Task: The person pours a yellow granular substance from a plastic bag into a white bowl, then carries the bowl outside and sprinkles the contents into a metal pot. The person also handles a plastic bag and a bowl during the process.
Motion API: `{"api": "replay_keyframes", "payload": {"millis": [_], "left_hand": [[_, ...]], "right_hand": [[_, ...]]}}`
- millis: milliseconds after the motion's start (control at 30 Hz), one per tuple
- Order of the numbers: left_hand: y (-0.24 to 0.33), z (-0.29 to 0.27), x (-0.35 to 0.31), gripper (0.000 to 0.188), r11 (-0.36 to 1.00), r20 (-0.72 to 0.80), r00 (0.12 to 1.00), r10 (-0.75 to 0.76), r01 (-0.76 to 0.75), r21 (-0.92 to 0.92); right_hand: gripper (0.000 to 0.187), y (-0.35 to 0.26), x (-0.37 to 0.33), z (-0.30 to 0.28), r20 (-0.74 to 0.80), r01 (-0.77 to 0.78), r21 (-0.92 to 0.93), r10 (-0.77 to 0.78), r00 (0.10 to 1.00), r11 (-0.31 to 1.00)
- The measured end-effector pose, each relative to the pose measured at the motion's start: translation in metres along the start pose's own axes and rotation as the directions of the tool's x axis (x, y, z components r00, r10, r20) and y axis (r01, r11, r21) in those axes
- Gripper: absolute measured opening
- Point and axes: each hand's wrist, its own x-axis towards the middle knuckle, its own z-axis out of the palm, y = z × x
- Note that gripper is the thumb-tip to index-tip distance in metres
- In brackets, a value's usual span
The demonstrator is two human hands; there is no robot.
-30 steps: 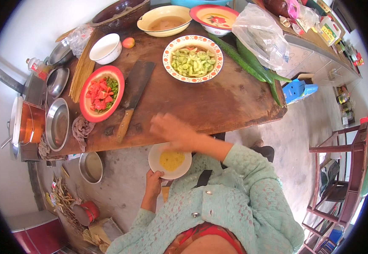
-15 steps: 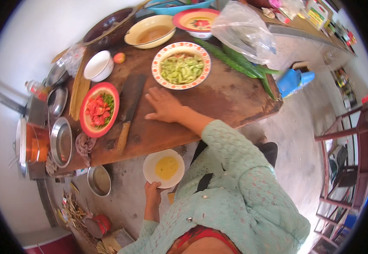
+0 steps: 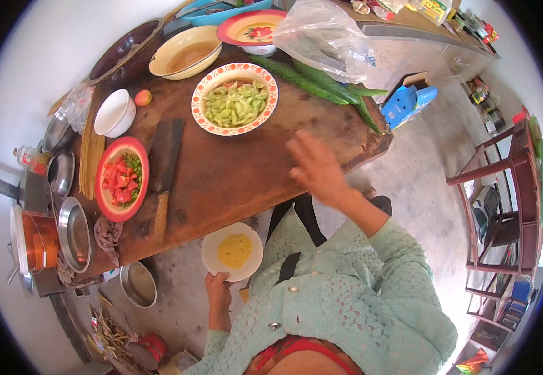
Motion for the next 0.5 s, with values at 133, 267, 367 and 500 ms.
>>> {"api": "replay_keyframes", "payload": {"millis": [133,267,367,500], "left_hand": [[-0.011,0.007,0.012,0.042,1.0,0.053,0.998,-0.027,0.027,0.008],[0.007,0.038,0.011,0.041,0.997,0.145,0.986,-0.078,0.075,0.022],[0.011,0.059,0.011,0.042,0.996,0.167,0.982,-0.084,0.079,0.037],[0.011,0.067,0.017,0.043,0.989,0.204,0.971,-0.124,0.104,0.109]], "right_hand": [[0.055,0.032,-0.031,0.01,-0.042,-0.134,-0.181,0.128,0.991,0.974],[0.051,-0.038,-0.056,0.023,0.256,0.19,0.245,-0.252,0.933,0.951],[0.046,-0.056,-0.078,0.027,0.481,-0.052,0.638,-0.345,0.806,0.769],[0.042,-0.029,-0.092,0.008,0.128,0.041,0.262,-0.077,0.989,0.964]]}}
